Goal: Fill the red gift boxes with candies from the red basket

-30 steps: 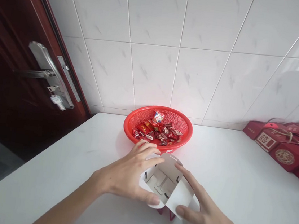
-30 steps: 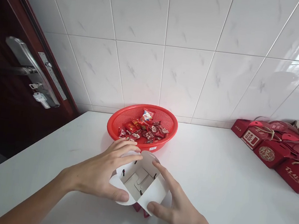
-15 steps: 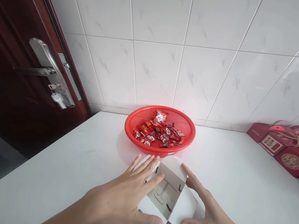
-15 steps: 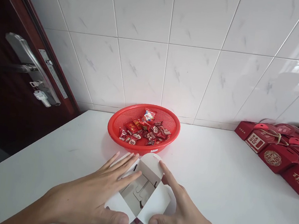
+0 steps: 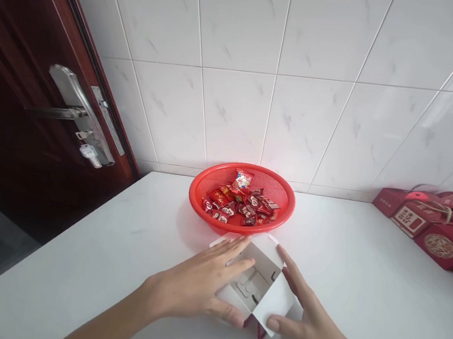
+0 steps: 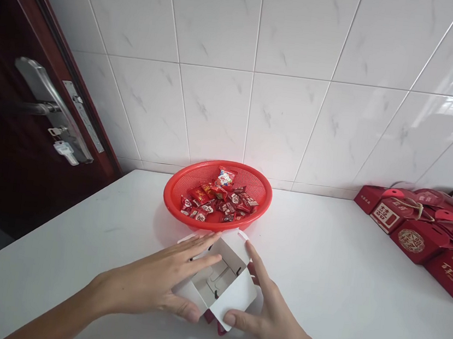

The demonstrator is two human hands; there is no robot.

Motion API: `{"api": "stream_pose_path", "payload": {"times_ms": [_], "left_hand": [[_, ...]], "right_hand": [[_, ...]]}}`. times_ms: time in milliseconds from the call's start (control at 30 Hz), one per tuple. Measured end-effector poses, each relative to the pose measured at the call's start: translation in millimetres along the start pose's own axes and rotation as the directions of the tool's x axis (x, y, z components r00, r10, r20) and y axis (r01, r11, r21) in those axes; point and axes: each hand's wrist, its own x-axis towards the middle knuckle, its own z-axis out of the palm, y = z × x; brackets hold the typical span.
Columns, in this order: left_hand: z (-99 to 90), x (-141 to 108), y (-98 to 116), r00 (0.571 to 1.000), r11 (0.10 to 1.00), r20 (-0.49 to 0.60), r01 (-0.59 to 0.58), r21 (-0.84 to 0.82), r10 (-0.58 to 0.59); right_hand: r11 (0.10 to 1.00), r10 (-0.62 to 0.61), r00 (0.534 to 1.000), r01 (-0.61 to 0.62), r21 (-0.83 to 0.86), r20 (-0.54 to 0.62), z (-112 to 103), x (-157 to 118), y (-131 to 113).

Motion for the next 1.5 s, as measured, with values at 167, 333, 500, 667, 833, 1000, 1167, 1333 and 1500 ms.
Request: {"api": "stream_pose_path", "payload": {"times_ms": [167, 333, 500, 667, 833, 1000, 1167, 1333, 1500], "left_hand": [[-4.4, -2.7, 2.0, 0.997, 0.995, -0.029, -0.071, 0.064, 0.073], [-8.5, -6.0, -0.4, 0.993, 0.993, -0.051, -0.103, 0.049, 0.105], [-14.7, -9.6, -2.5, 0.993, 0.995, -0.068, -0.093, 0.029, 0.095], [-17.8, -9.3, -8.8, 0.986, 0.993, -0.134, -0.108, -0.036, 0.102], [-17.2, -6.8, -20.4, 0.943, 0.973, -0.281, -0.211, -0.092, 0.178], [-35.8, 6.3, -38.5, 0.868, 0.975, -0.473, -0.207, -0.078, 0.147], [-75.8, 50.9, -56.3, 0.954, 0.999, -0.295, 0.048, -0.007, -0.048], [-92.0, 105.4, -59.2, 0.961, 0.950, 0.112, 0.224, 0.218, -0.252], [-82.1, 126.0, -58.1, 0.949, 0.933, 0.142, 0.237, 0.272, -0.282]], "right_hand": [[0.994, -0.109, 0.994, 0.108, -0.015, -0.010, 2.1, 1.7, -2.0], [0.988, -0.153, 0.988, 0.152, -0.030, -0.016, 1.6, 2.5, -1.6], [0.973, -0.231, 0.971, 0.232, 0.010, -0.062, -1.1, 1.8, -3.0], [0.967, -0.198, 0.972, 0.215, 0.137, -0.127, -4.0, 0.1, -3.6], [0.969, 0.003, 0.953, 0.072, 0.238, -0.303, 4.5, 11.5, 0.5], [0.974, 0.097, 0.936, -0.020, 0.224, -0.337, 10.4, 22.3, 2.4], [0.997, 0.014, 0.966, 0.007, 0.081, -0.258, 9.8, 22.0, 1.4], [0.998, -0.014, 0.973, 0.027, 0.053, -0.229, 10.8, 23.1, 4.1], [0.998, -0.018, 0.977, 0.029, 0.049, -0.213, 10.1, 25.7, 6.7]]}}
